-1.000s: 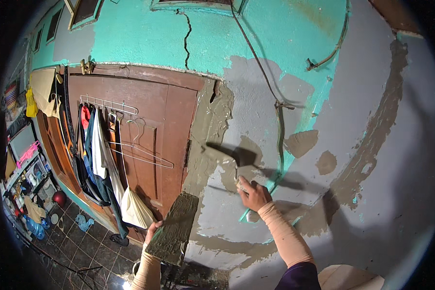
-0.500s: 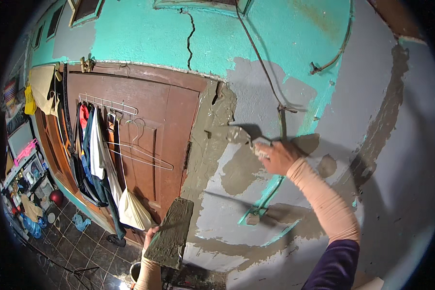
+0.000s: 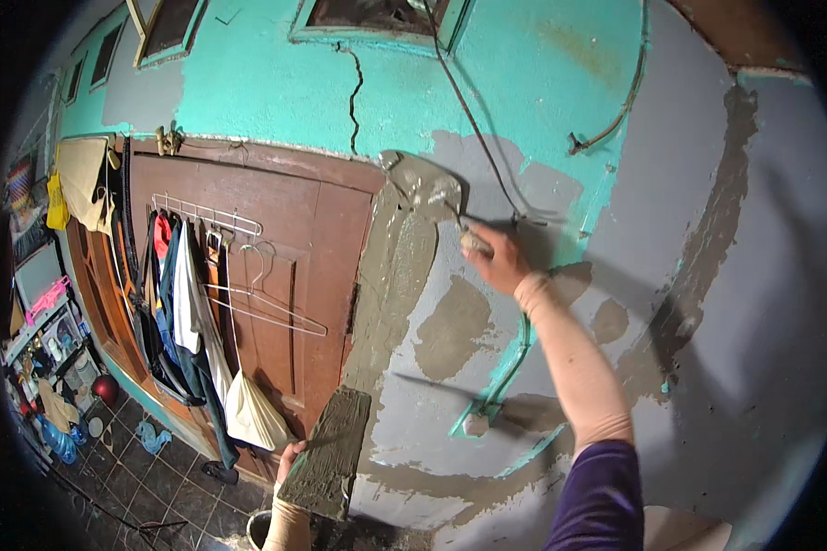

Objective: The person is using a trowel to apply and smooth plaster or cement onto an interior wall to repair cracks and fill gaps.

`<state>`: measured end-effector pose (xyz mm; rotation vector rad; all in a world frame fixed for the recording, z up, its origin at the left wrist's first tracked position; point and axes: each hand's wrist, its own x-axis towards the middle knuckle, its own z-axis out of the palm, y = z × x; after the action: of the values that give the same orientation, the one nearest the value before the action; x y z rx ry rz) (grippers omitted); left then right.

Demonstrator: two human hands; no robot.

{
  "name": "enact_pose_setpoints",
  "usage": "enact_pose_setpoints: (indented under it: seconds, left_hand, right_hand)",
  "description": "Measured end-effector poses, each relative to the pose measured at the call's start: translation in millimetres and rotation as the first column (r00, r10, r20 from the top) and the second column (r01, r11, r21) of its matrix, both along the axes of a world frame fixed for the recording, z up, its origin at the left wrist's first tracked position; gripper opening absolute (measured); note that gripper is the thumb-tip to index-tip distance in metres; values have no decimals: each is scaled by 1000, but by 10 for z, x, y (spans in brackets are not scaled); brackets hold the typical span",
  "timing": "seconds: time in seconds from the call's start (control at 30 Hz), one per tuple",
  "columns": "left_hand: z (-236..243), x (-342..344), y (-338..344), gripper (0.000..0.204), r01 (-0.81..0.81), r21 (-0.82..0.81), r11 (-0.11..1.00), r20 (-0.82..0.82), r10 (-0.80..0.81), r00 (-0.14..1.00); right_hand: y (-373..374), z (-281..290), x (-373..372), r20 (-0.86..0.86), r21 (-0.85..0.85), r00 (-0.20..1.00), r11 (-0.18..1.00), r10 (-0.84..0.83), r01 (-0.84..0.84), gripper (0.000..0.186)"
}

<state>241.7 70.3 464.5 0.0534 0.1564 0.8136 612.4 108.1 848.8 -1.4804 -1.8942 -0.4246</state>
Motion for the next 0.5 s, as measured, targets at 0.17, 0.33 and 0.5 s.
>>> enact_pose_setpoints:
  seconds: [0.17, 0.33, 0.5]
  left_hand:
    - [59, -77, 35, 41, 5, -15, 1000, -27, -5, 1000]
    - [271, -127, -72, 24, -14, -15, 1000, -59, 13, 998]
    - [336, -185, -123, 27, -101, -67, 993, 23, 103, 994]
  right_hand:
    - [-38, -441, -4, -134, 38, 991, 999, -10, 15, 51]
    - [-226, -710, -58, -123, 183, 984, 971, -131, 152, 50]
    - [-542, -1003, -217, -237, 217, 951, 943, -201, 253, 47]
